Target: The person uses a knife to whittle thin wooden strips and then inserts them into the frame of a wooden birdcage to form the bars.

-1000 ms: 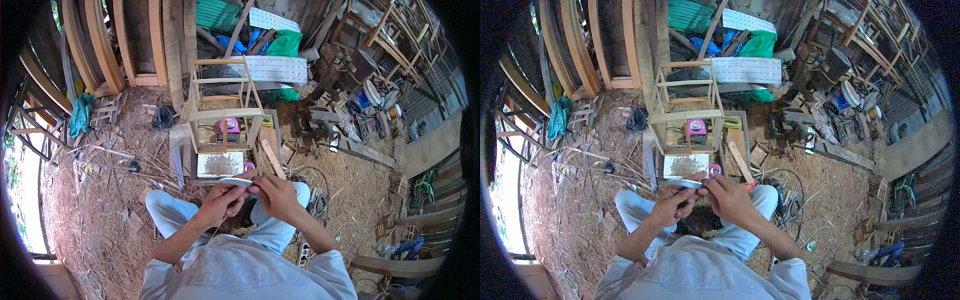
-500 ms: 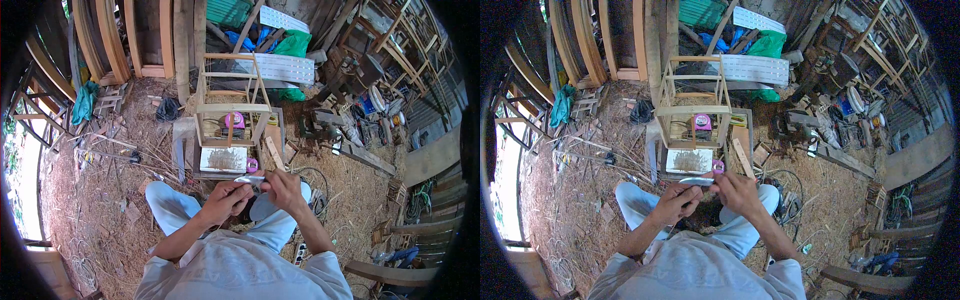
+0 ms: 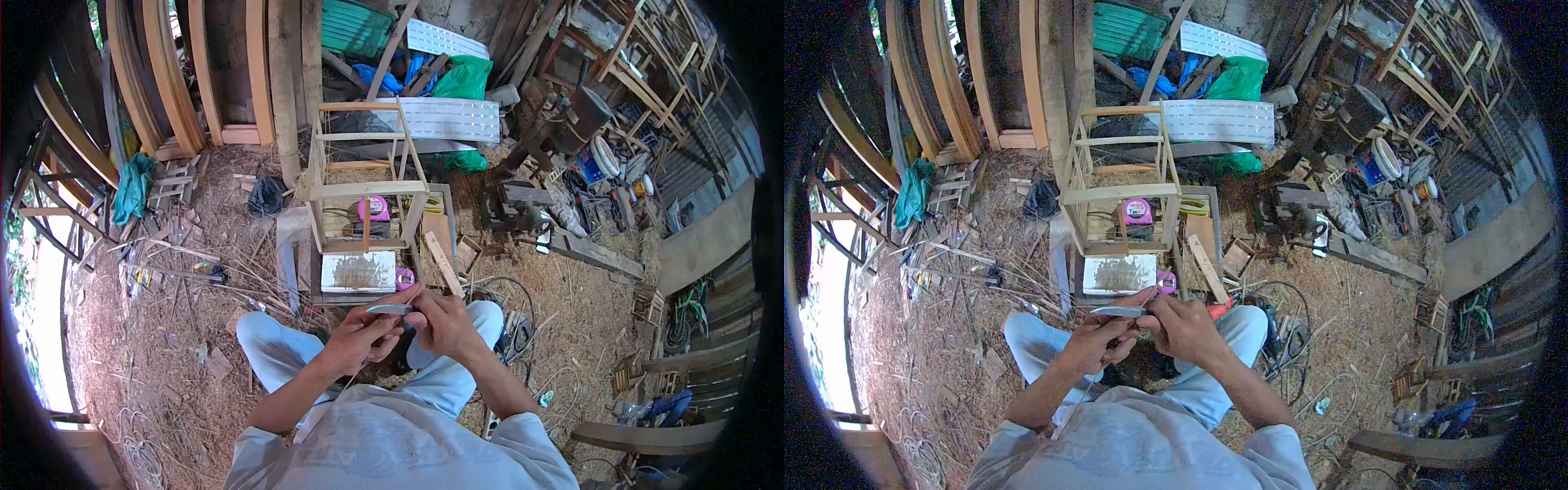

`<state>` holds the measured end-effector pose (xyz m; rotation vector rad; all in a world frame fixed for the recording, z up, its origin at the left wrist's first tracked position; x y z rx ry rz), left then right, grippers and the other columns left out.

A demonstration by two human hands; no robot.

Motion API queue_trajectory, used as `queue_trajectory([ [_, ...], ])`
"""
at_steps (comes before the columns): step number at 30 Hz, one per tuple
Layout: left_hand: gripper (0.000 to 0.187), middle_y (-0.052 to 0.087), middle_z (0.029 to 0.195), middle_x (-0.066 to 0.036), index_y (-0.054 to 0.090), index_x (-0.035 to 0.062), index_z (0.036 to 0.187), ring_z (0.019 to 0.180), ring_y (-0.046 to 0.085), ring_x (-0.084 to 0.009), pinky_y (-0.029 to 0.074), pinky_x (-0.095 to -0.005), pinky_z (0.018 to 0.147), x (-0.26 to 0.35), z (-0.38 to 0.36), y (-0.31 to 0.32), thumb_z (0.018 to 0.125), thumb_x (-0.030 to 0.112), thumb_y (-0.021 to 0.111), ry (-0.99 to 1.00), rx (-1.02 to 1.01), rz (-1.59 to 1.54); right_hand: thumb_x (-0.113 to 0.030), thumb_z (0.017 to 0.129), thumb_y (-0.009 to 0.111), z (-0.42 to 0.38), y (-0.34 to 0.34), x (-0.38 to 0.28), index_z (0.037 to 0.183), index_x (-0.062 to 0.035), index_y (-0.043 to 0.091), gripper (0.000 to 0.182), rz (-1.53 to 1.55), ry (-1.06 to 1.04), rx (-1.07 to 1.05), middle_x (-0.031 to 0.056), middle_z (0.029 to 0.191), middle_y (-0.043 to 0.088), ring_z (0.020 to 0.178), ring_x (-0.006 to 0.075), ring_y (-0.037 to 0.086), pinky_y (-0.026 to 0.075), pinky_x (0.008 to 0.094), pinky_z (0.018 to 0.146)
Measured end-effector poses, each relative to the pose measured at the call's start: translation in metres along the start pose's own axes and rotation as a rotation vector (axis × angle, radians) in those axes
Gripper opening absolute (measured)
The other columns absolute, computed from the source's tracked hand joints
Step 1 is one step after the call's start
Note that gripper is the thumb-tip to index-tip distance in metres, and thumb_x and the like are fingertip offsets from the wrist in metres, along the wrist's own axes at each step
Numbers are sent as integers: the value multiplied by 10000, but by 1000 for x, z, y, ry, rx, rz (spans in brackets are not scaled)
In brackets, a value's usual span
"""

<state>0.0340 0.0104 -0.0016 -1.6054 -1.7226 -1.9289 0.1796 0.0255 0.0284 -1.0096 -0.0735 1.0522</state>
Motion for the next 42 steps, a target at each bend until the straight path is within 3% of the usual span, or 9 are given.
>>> queue_trajectory([
  [7, 471, 417, 705, 5, 319, 117, 1432, 403, 288, -58, 215, -203, 341, -6, 2, 0, 982, 200, 435, 11, -12, -83, -97, 819, 610, 0, 2, 12, 830, -9, 545, 110, -54, -81, 74, 106, 703, 563, 560, 273, 584, 469, 370, 468],
  [12, 453, 337, 687, 17, 330, 142, 1431, 419, 286, -49, 216, -194, 349, -14, -15, 6, 989, 180, 424, -19, -127, -133, 13, 837, 510, -16, -42, 90, 821, -21, 575, 75, -172, 452, 336, 129, 698, 580, 607, 295, 603, 476, 379, 562],
  [14, 452, 335, 685, 18, 330, 140, 1430, 422, 288, -49, 218, -193, 354, -7, -9, 2, 989, 173, 422, 12, -80, -113, -101, 902, 506, -15, -53, 81, 814, -10, 573, 143, 66, 373, 418, 85, 637, 564, 546, 172, 545, 417, 283, 510],
  [23, 401, 396, 674, 19, 415, 92, 1378, 422, 306, -59, 251, -214, 367, -7, 9, 8, 989, 190, 431, 136, 45, 193, -60, 712, 678, 3, 1, 25, 866, -68, 594, 175, -39, 284, -11, 114, 632, 598, 543, 291, 606, 483, 354, 510],
  [26, 241, 460, 688, 11, 551, 16, 1064, 450, 374, -43, 264, -220, 392, -15, 13, 4, 985, 229, 468, 140, 140, 337, -135, 703, 713, 10, 9, 25, 770, -86, 592, 147, -215, 374, -24, 121, 558, 574, 511, 299, 602, 473, 370, 486],
  [29, 388, 414, 666, 21, 457, 58, 1342, 442, 334, -58, 262, -225, 387, -27, 17, -7, 983, 205, 455, 94, 136, 304, -207, 721, 726, 9, 16, 32, 683, -86, 560, 209, -330, 459, -22, 123, 514, 556, 499, 302, 600, 460, 388, 468],
  [35, 409, 371, 668, 32, 420, 85, 1377, 448, 322, -56, 247, -204, 387, -28, -7, 22, 979, 176, 436, 58, -23, 209, -179, 777, 702, -3, -18, 87, 638, -68, 512, 260, -349, 572, 227, 88, 497, 548, 444, 236, 566, 410, 340, 435],
  [38, 422, 375, 683, 26, 364, 122, 1412, 449, 315, -55, 244, -197, 393, -21, 4, 6, 992, 153, 399, 68, 56, 125, -182, 742, 756, -19, -10, 99, 690, -37, 472, 323, 479, 955, 150, -12, 585, 429, 559, 105, 406, 407, 315, 541],
  [42, 420, 373, 688, 16, 353, 138, 1413, 454, 302, -55, 245, -197, 407, -4, 10, -8, 995, 146, 396, 104, 101, 93, -62, 807, 619, -67, 27, 130, 903, 3, 541, 139, 95, 873, -287, 128, 682, 555, 648, 221, 572, 445, 352, 606],
])
Point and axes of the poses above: each hand's wrist, its own z-axis towards the middle knuckle, its own y-axis out of the palm, x = y × z, the point moved 4 cm from there along z, towards the middle knuckle
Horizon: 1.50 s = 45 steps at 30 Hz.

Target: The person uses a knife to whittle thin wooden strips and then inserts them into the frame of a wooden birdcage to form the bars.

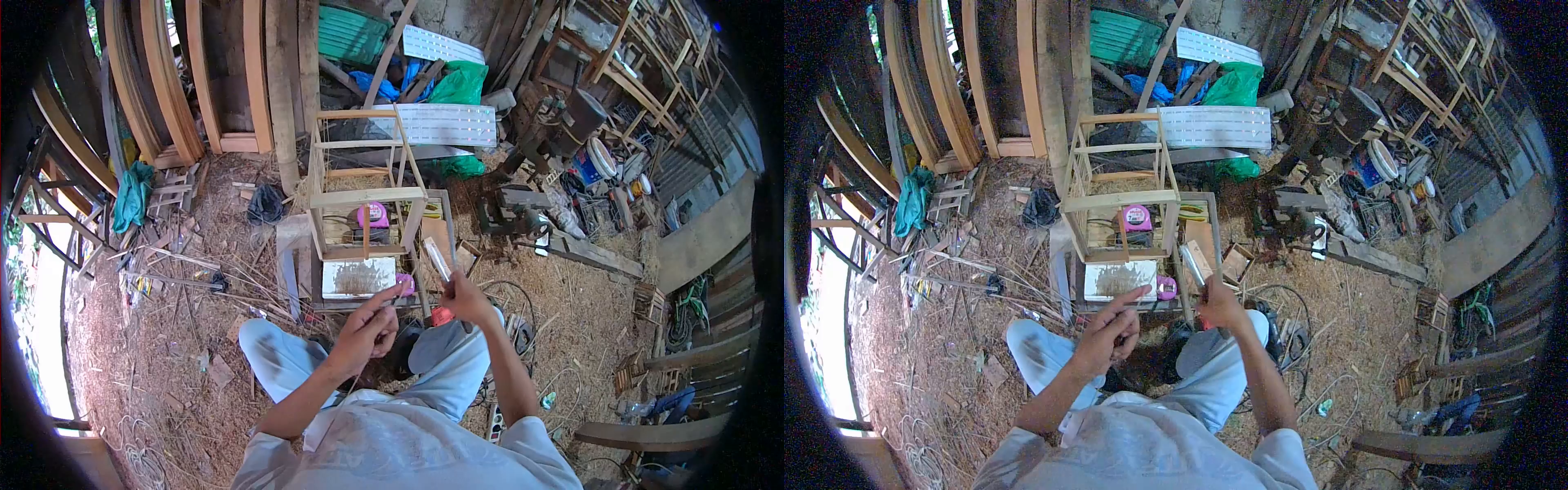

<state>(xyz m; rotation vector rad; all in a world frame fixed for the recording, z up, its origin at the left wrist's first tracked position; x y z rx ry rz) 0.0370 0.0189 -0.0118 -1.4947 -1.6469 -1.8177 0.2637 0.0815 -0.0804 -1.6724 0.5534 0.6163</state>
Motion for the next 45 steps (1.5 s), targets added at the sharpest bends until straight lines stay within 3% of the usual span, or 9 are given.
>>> queue_trajectory([
  [3, 379, 376, 695, 12, 400, 120, 1373, 466, 311, -55, 257, -197, 413, 7, 2, -4, 995, 145, 396, 23, 61, 37, 29, 803, 504, 1, 30, 9, 1013, 21, 533, 212, 166, -190, -173, 61, 725, 540, 655, 160, 527, 456, 313, 619],
  [5, 372, 343, 676, 25, 413, 109, 1361, 458, 303, -44, 244, -181, 393, 7, 0, -7, 992, 150, 396, 27, 71, 40, -6, 835, 510, -7, 18, -24, 1093, -7, 542, 260, 130, -284, -73, 139, 765, 584, 692, 264, 598, 474, 355, 631],
  [8, 362, 341, 677, 27, 422, 108, 1352, 459, 306, -41, 249, -180, 393, 5, -2, -8, 994, 155, 394, 44, 63, 55, -104, 873, 547, -14, 0, -49, 995, 5, 547, 164, -180, 80, 38, 264, 886, 611, 837, 450, 591, 457, 506, 677],
  [13, 368, 341, 679, 26, 413, 115, 1361, 457, 301, -42, 248, -184, 393, 13, -9, -8, 996, 154, 392, 54, 100, 37, -71, 834, 586, -16, -25, -76, 1058, -2, 564, 236, 20, -341, 200, 236, 964, 595, 863, 430, 583, 467, 474, 711],
  [15, 388, 352, 692, 21, 387, 133, 1385, 474, 296, -48, 247, -193, 418, 19, -12, -7, 998, 153, 396, 94, 114, 78, 5, 801, 606, -31, -38, -111, 1003, -8, 555, 209, -650, -636, 639, 202, 1013, 635, 895, 299, 661, 508, 339, 668],
  [16, 406, 342, 692, 23, 371, 147, 1401, 475, 287, -48, 244, -194, 422, 18, -12, -8, 996, 153, 402, 80, 103, 59, 11, 807, 596, -18, -30, -84, 1042, -23, 565, 240, -92, -497, 551, 168, 1002, 651, 826, 274, 678, 512, 317, 623],
  [22, 419, 339, 683, 12, 360, 144, 1405, 450, 284, -49, 233, -193, 394, 16, -12, -5, 988, 142, 407, 96, 52, -3, 35, 769, 592, -34, -37, -113, 1028, -48, 563, 273, 69, -513, 376, 158, 847, 655, 697, 296, 660, 492, 340, 558],
  [33, 396, 328, 687, 31, 384, 108, 1382, 470, 286, -50, 217, -193, 406, 13, -17, 7, 996, 193, 412, 50, 51, 20, -138, 588, 724, -42, -24, -152, 782, -71, 605, 238, -294, -443, 257, 107, 663, 639, 622, 301, 640, 496, 395, 566],
  [45, 447, 291, 680, 45, 322, 132, 1431, 467, 239, -48, 198, -201, 394, 15, -20, 14, 1000, 215, 409, 21, -74, -93, -98, 699, 636, -39, -25, -149, 682, -88, 517, 121, -305, -509, 599, 75, 602, 576, 571, 246, 605, 443, 381, 481],
])
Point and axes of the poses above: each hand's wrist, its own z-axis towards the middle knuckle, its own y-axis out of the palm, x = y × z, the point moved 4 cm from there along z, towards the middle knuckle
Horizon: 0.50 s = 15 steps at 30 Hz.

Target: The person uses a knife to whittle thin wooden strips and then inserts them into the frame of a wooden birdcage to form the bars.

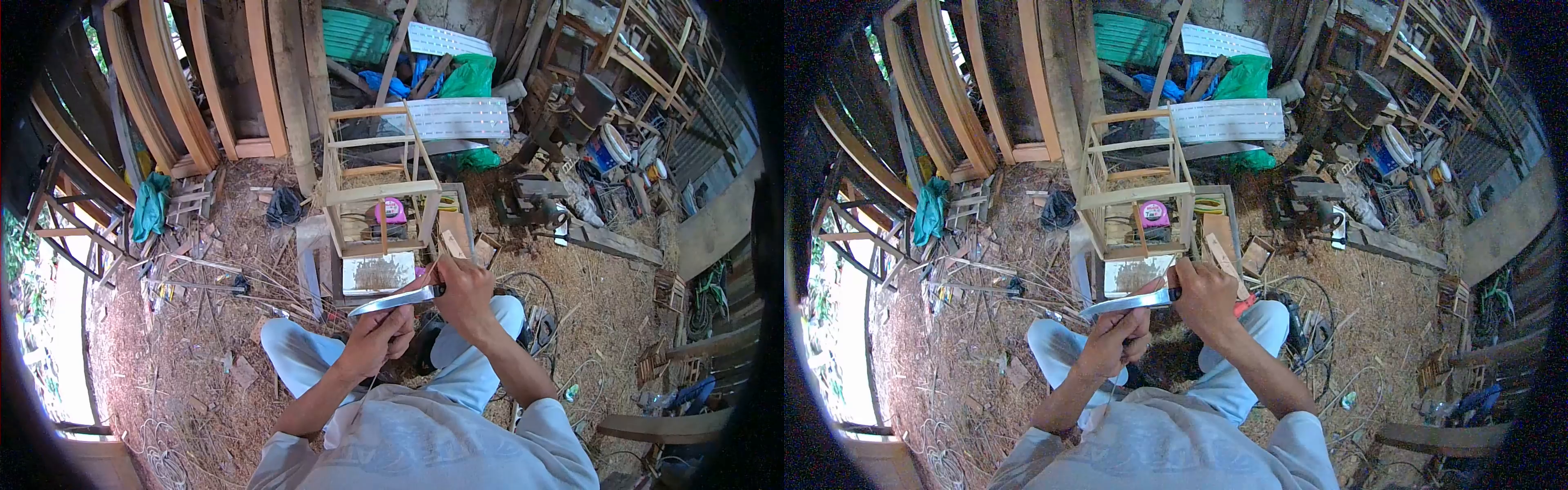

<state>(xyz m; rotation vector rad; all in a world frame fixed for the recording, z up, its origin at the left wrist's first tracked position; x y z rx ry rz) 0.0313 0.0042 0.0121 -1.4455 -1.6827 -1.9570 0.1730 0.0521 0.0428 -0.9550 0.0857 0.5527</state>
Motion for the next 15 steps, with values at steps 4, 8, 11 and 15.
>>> queue_trajectory([
  [4, 413, 301, 678, 42, 363, 128, 1404, 461, 252, -46, 201, -203, 390, -3, 4, -3, 1001, 208, 405, -28, 38, -18, -78, 697, 638, -1, 6, 11, 673, -89, 505, 135, -5, 30, 30, 69, 600, 561, 568, 246, 602, 437, 375, 480],
  [8, 395, 319, 677, 38, 383, 132, 1389, 459, 266, -48, 211, -202, 392, -3, 8, -2, 1000, 199, 405, -27, 40, -31, -71, 697, 634, 1, 6, 14, 669, -94, 502, 137, -49, 46, 64, 69, 599, 557, 569, 254, 601, 440, 377, 489],
  [11, 455, 318, 687, 37, 319, 135, 1429, 463, 266, -53, 228, -200, 399, -5, 2, -3, 991, 203, 424, -44, 22, -42, -138, 704, 666, 1, 13, 40, 700, -99, 576, 98, -232, 238, 83, 97, 597, 585, 572, 288, 612, 453, 396, 496],
  [15, 518, 322, 697, 28, 273, 125, 1452, 469, 277, -61, 250, -197, 404, -8, -14, -1, 975, 197, 460, -37, -14, 53, -220, 692, 701, 10, -5, 115, 794, -118, 678, 146, -319, 586, 113, 137, 619, 625, 603, 321, 636, 490, 406, 533],
])
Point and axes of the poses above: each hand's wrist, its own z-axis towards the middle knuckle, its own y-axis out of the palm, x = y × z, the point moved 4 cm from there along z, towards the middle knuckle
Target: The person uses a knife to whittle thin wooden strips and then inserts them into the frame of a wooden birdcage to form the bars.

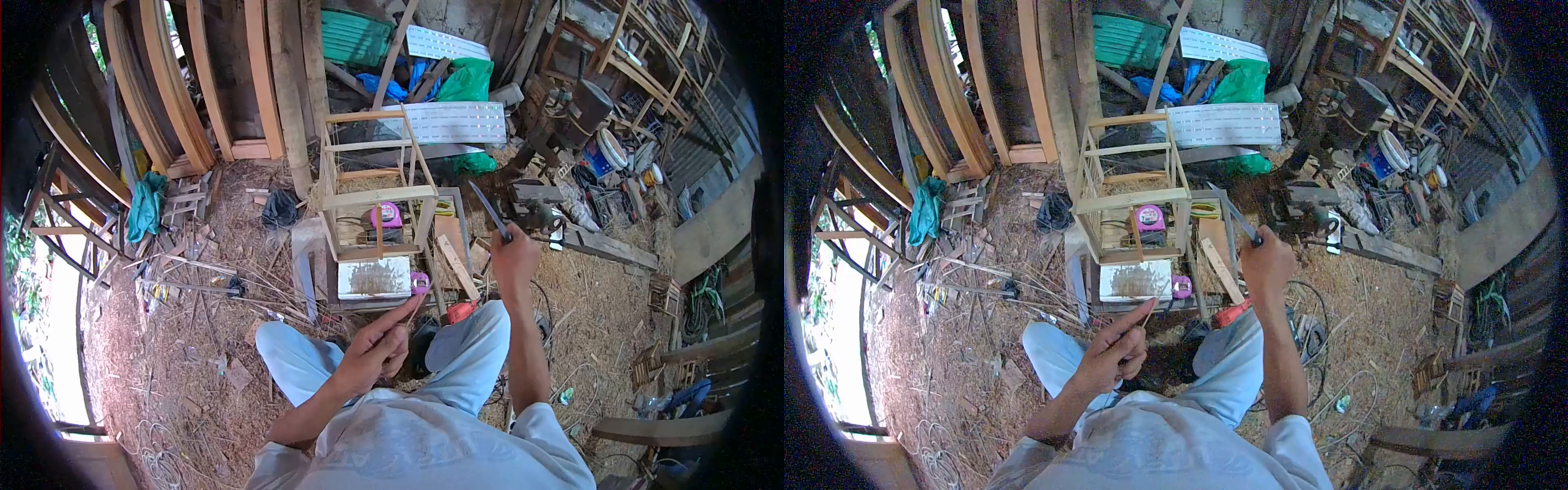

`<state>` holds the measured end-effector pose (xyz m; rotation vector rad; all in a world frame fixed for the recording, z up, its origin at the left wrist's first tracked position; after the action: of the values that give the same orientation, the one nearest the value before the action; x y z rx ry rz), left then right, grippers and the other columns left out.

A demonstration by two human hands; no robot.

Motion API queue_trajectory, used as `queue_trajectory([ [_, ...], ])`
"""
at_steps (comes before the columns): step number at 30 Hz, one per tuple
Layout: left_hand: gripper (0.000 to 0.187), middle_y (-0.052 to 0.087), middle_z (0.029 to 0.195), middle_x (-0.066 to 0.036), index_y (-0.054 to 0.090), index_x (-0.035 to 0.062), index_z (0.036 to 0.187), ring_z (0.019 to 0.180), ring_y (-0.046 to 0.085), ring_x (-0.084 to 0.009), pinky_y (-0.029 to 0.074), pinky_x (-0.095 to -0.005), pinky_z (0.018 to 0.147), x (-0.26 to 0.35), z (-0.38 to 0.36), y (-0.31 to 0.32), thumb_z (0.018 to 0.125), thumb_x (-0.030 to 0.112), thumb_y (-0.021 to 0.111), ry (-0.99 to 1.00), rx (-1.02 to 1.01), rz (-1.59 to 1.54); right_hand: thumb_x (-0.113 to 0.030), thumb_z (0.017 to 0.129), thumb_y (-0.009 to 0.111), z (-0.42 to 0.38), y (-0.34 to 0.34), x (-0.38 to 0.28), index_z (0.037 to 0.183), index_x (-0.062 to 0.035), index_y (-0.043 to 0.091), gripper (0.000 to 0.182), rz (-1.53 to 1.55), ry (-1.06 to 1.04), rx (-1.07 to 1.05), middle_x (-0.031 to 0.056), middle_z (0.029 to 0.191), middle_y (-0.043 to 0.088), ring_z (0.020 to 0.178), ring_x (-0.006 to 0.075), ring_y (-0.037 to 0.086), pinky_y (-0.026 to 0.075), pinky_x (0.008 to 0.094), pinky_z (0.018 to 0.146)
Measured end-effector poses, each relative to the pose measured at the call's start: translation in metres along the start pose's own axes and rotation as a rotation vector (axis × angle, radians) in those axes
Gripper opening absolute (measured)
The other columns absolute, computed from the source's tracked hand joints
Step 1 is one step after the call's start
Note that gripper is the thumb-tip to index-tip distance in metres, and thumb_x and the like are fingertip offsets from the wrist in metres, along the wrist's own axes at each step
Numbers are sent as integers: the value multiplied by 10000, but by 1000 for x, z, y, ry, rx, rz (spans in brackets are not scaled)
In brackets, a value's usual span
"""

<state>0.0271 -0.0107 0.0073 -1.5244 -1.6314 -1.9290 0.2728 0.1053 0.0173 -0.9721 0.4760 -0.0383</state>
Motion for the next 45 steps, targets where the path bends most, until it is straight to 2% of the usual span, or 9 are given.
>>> queue_trajectory([
  [9, 436, 320, 664, 25, 350, 102, 1404, 467, 280, -51, 262, -194, 395, 2, 18, 2, 987, 194, 437, -71, -6, 100, 7, 569, 685, -67, -34, -66, 677, -78, 601, 162, 536, -503, -245, 70, 635, 616, 583, 236, 631, 467, 324, 526],
  [23, 505, 249, 655, 40, 251, 148, 1461, 471, 233, -52, 208, -205, 403, 3, 9, 2, 992, 220, 426, -46, -198, -178, -99, 614, 698, -33, -28, -22, 645, -80, 592, 112, 343, -67, -181, 126, 697, 642, 610, 285, 634, 490, 356, 550],
  [25, 531, 261, 651, 38, 247, 156, 1461, 450, 232, -52, 220, -206, 390, 1, 12, 3, 979, 248, 449, -67, -175, -173, 7, 570, 671, -55, -46, -52, 657, -57, 574, 145, 685, -512, -124, 89, 587, 577, 504, 247, 581, 425, 339, 459],
  [28, 554, 271, 650, 35, 234, 165, 1464, 430, 232, -53, 226, -209, 373, -1, 15, 8, 972, 279, 461, -81, -179, -142, 4, 552, 670, -74, -56, -71, 692, -74, 564, 192, 448, -656, -166, 68, 585, 561, 517, 235, 574, 417, 344, 451],
  [36, 581, 256, 640, 42, 215, 159, 1471, 438, 227, -54, 205, -212, 374, 4, 12, 10, 967, 312, 460, -96, -174, -83, -26, 615, 656, -55, -47, -61, 687, -79, 542, 146, 360, -522, -22, 78, 584, 563, 541, 282, 567, 413, 376, 464],
  [39, 545, 262, 668, 41, 234, 130, 1463, 466, 263, -52, 236, -204, 401, -1, 4, 11, 982, 280, 442, -145, -226, -64, -131, 713, 678, -8, -36, -19, 658, -36, 541, 175, 12, -120, 3, 94, 672, 612, 586, 254, 591, 452, 364, 512],
  [41, 508, 262, 651, 42, 297, 62, 1421, 463, 261, -52, 232, -206, 398, -2, 11, 4, 984, 279, 440, -63, -145, -28, -153, 798, 645, 6, -29, -4, 684, 9, 572, 211, 368, 90, -285, 82, 688, 625, 588, 188, 565, 452, 323, 534],
  [43, 391, 315, 652, 40, 403, 19, 1304, 464, 270, -50, 237, -205, 405, 2, 21, -6, 992, 253, 433, 26, -90, 70, -138, 876, 595, -11, -24, -16, 740, -42, 578, 167, 784, -80, -252, -30, 532, 400, 457, 69, 363, 264, 270, 414],
  [45, 265, 373, 671, 32, 457, 25, 1171, 470, 281, -45, 239, -200, 411, 3, 28, -12, 996, 222, 425, -13, 50, 164, -112, 890, 568, -42, -22, -45, 824, -16, 602, 122, 1321, 204, -712, -72, 553, 386, 459, 44, 338, 242, 226, 412],
])
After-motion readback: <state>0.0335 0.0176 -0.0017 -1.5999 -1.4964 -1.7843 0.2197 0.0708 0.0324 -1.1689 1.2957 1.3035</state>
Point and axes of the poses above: each hand's wrist, its own z-axis towards the middle knuckle, its own y-axis out of the palm, x = y × z, the point moved 4 cm from there along z, towards the middle knuckle
